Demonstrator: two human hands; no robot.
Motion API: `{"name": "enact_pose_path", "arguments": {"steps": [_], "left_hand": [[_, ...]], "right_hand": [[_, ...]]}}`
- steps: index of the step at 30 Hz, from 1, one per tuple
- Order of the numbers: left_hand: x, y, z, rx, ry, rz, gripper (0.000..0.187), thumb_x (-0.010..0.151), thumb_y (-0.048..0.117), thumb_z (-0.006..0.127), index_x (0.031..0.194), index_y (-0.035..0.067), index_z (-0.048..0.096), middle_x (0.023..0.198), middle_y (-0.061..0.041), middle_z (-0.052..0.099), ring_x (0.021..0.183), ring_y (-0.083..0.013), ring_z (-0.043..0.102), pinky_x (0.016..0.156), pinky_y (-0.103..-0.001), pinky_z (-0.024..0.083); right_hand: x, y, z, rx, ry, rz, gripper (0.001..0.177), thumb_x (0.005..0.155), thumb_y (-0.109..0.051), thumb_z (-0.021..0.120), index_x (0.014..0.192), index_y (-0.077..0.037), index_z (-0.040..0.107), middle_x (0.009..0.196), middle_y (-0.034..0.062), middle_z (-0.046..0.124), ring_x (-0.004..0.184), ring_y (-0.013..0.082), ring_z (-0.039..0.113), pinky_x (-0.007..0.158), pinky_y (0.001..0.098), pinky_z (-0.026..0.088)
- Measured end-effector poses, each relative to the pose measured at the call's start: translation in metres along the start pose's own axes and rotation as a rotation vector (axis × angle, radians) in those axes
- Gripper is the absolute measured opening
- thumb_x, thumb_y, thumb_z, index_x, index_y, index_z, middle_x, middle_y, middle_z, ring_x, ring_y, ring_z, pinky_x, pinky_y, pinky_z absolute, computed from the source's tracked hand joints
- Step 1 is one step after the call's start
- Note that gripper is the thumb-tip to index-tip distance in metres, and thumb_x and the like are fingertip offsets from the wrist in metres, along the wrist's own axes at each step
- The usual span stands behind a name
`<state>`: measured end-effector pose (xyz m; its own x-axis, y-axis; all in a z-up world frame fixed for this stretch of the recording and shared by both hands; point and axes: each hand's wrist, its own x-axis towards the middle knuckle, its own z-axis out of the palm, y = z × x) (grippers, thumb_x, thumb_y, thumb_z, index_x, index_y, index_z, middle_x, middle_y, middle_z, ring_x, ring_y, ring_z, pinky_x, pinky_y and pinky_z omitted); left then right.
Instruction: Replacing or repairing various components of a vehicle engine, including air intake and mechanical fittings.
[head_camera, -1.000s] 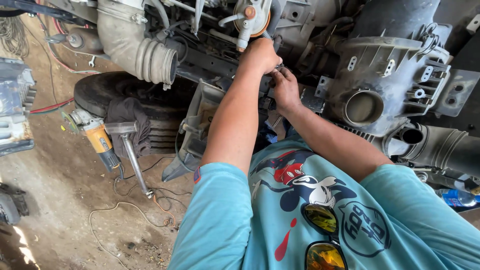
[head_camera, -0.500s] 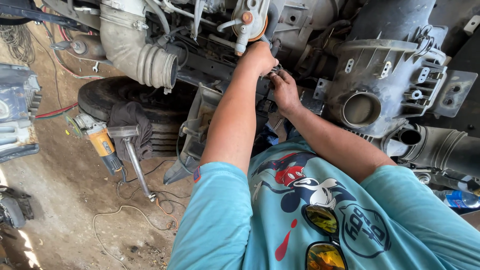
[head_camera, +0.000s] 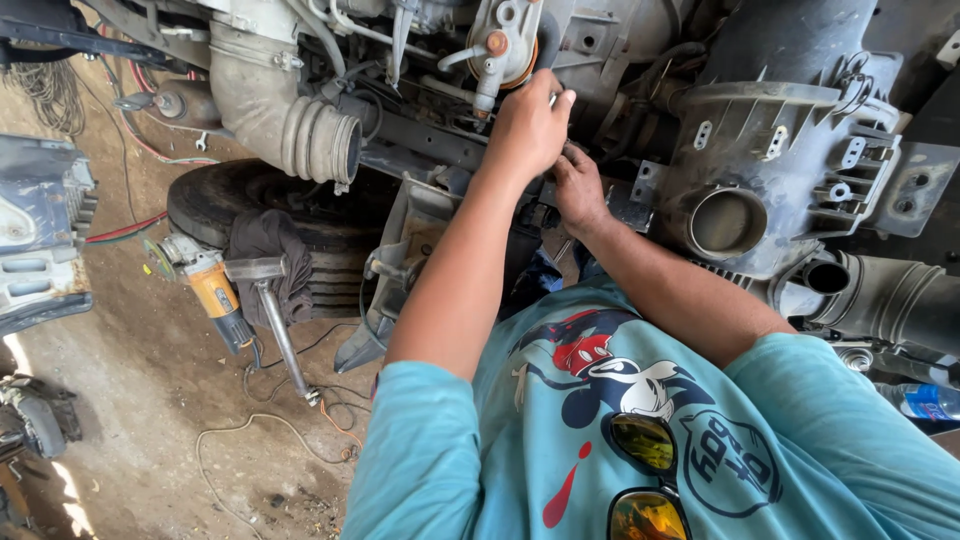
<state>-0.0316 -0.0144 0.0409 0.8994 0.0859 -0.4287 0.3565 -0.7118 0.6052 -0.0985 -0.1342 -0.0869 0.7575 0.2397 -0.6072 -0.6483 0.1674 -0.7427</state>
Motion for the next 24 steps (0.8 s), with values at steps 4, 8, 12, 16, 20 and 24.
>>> {"name": "enact_pose_path", "arguments": {"steps": [4, 8, 12, 16, 20, 24], "left_hand": [[-0.056, 0.010, 0.004, -0.362, 0.223, 0.103, 0.022, 0.098, 0.023, 0.066, 0.100, 0.002, 0.060, 0.092, -0.016, 0.072, 0.088, -0.0326, 0.072, 0.079, -0.043, 0.056], [-0.104, -0.010, 0.036, -0.607, 0.307, 0.084, 0.015, 0.098, 0.016, 0.068, 0.099, 0.003, 0.059, 0.087, -0.010, 0.070, 0.082, -0.0217, 0.071, 0.079, -0.037, 0.056], [-0.119, -0.043, 0.073, -0.725, 0.263, -0.197, 0.014, 0.095, 0.014, 0.068, 0.101, 0.003, 0.062, 0.085, -0.010, 0.067, 0.077, -0.0215, 0.065, 0.070, -0.037, 0.055], [-0.115, -0.065, 0.101, -0.793, 0.215, -0.351, 0.024, 0.094, 0.014, 0.065, 0.115, 0.004, 0.058, 0.092, -0.012, 0.069, 0.078, -0.0204, 0.068, 0.073, -0.035, 0.055], [-0.094, -0.088, 0.134, -0.609, 0.473, -0.029, 0.027, 0.099, 0.012, 0.065, 0.123, 0.000, 0.062, 0.110, -0.018, 0.071, 0.095, -0.0248, 0.068, 0.084, -0.038, 0.055], [-0.071, -0.083, 0.138, -0.604, 0.523, -0.076, 0.027, 0.102, 0.014, 0.065, 0.126, 0.002, 0.062, 0.111, -0.016, 0.073, 0.100, -0.0218, 0.068, 0.088, -0.036, 0.054]], "right_hand": [[0.002, -0.001, 0.001, 0.180, 0.001, 0.050, 0.016, 0.099, -0.015, 0.058, 0.109, -0.004, 0.064, 0.097, 0.0025, 0.067, 0.087, 0.0113, 0.061, 0.079, 0.0285, 0.053], [0.018, 0.022, -0.016, 0.089, 0.019, 0.017, 0.011, 0.099, -0.006, 0.067, 0.100, 0.000, 0.058, 0.092, 0.0061, 0.063, 0.084, 0.0143, 0.060, 0.076, 0.0329, 0.054], [0.010, 0.001, -0.007, 0.002, 0.052, -0.150, 0.015, 0.095, 0.003, 0.067, 0.100, -0.002, 0.054, 0.094, 0.0050, 0.062, 0.088, 0.0145, 0.062, 0.084, 0.0321, 0.055], [-0.001, -0.032, 0.004, 0.054, -0.033, -0.068, 0.033, 0.090, 0.005, 0.060, 0.119, -0.010, 0.062, 0.101, 0.0031, 0.069, 0.093, 0.0143, 0.067, 0.087, 0.0297, 0.056], [0.008, -0.024, -0.009, -0.010, -0.112, -0.056, 0.031, 0.097, 0.005, 0.058, 0.126, -0.003, 0.067, 0.115, 0.0058, 0.072, 0.105, 0.0156, 0.068, 0.097, 0.0305, 0.055], [0.006, -0.027, -0.009, -0.053, -0.135, -0.076, 0.031, 0.097, 0.006, 0.058, 0.125, -0.004, 0.066, 0.116, 0.0048, 0.071, 0.107, 0.0153, 0.068, 0.098, 0.0303, 0.055]]}}
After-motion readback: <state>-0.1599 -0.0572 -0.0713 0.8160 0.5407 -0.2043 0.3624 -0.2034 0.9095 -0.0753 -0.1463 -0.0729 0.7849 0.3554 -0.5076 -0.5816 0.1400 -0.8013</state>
